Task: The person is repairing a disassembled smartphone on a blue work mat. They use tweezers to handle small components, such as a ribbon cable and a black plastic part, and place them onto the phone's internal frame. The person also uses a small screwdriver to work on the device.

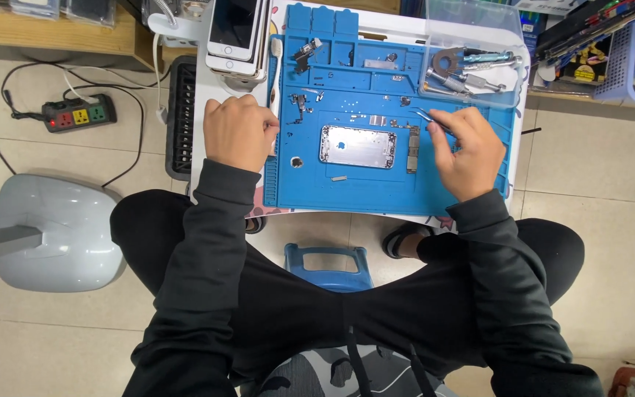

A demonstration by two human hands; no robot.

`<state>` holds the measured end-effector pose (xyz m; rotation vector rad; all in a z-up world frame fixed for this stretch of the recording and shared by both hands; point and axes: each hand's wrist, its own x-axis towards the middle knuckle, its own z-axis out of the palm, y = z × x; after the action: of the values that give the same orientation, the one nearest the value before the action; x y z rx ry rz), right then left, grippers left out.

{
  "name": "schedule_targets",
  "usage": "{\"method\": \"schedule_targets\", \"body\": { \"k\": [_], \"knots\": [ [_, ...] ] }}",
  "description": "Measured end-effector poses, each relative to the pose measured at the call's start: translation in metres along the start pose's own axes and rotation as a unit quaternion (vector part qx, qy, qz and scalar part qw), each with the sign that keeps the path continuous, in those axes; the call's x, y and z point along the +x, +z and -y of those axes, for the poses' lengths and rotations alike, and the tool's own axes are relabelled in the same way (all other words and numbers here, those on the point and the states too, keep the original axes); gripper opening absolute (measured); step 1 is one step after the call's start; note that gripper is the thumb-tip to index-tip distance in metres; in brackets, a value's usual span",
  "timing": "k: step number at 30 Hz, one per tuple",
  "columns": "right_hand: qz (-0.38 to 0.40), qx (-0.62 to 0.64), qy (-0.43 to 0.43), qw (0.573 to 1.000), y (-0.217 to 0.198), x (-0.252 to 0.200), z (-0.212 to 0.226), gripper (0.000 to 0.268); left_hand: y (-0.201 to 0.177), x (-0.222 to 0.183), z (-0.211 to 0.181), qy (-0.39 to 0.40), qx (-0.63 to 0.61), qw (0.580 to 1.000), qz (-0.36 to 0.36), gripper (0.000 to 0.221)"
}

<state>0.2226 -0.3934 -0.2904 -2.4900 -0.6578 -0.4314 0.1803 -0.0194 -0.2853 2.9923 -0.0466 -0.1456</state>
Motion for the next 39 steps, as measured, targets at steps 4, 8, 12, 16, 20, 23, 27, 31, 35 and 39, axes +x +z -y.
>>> {"method": "schedule_targets", "body": {
  "k": [4,8,12,16,20,23,27,31,35,39],
  "knots": [
    [0.008,-0.008,0.014,1.0,-0.001,0.001,-0.002,0.011,0.015,0.002,-0.005,-0.005,-0.028,0.999,0.025,0.006],
    [0.018,-0.003,0.01,1.0,0.002,0.0,-0.001,0.011,0.043,0.013,-0.008,0.004,-0.022,1.0,0.004,0.006],
    [0.032,-0.002,0.017,0.999,-0.001,-0.002,0.001,0.011,0.052,0.017,-0.013,-0.029,-0.03,0.999,0.009,0.008],
    [0.037,0.004,0.016,0.999,0.0,-0.001,0.001,0.011,0.06,0.021,-0.01,-0.037,-0.02,0.999,0.024,0.008],
    [0.044,0.007,0.017,0.999,-0.002,0.001,0.004,0.011,0.059,0.022,-0.016,-0.039,-0.014,0.999,0.019,0.01],
    [0.045,0.006,0.012,0.999,-0.002,-0.001,0.003,0.011,0.051,0.02,-0.022,-0.025,0.003,1.0,0.015,0.01],
    [0.049,0.006,0.011,0.999,0.0,-0.002,0.004,0.011,0.044,0.02,-0.029,-0.02,0.046,0.999,0.02,0.006],
    [0.049,0.004,0.009,0.999,0.001,-0.003,0.001,0.011,0.05,0.02,-0.026,0.005,0.066,0.998,0.023,0.006],
    [0.048,0.011,0.007,0.999,0.0,-0.002,0.0,0.011,0.048,0.018,-0.016,0.015,0.043,0.999,0.023,0.009],
    [0.042,0.01,0.001,0.999,-0.001,-0.002,0.002,0.01,0.044,0.018,-0.012,0.025,0.008,0.999,0.028,0.01]
  ]
}}
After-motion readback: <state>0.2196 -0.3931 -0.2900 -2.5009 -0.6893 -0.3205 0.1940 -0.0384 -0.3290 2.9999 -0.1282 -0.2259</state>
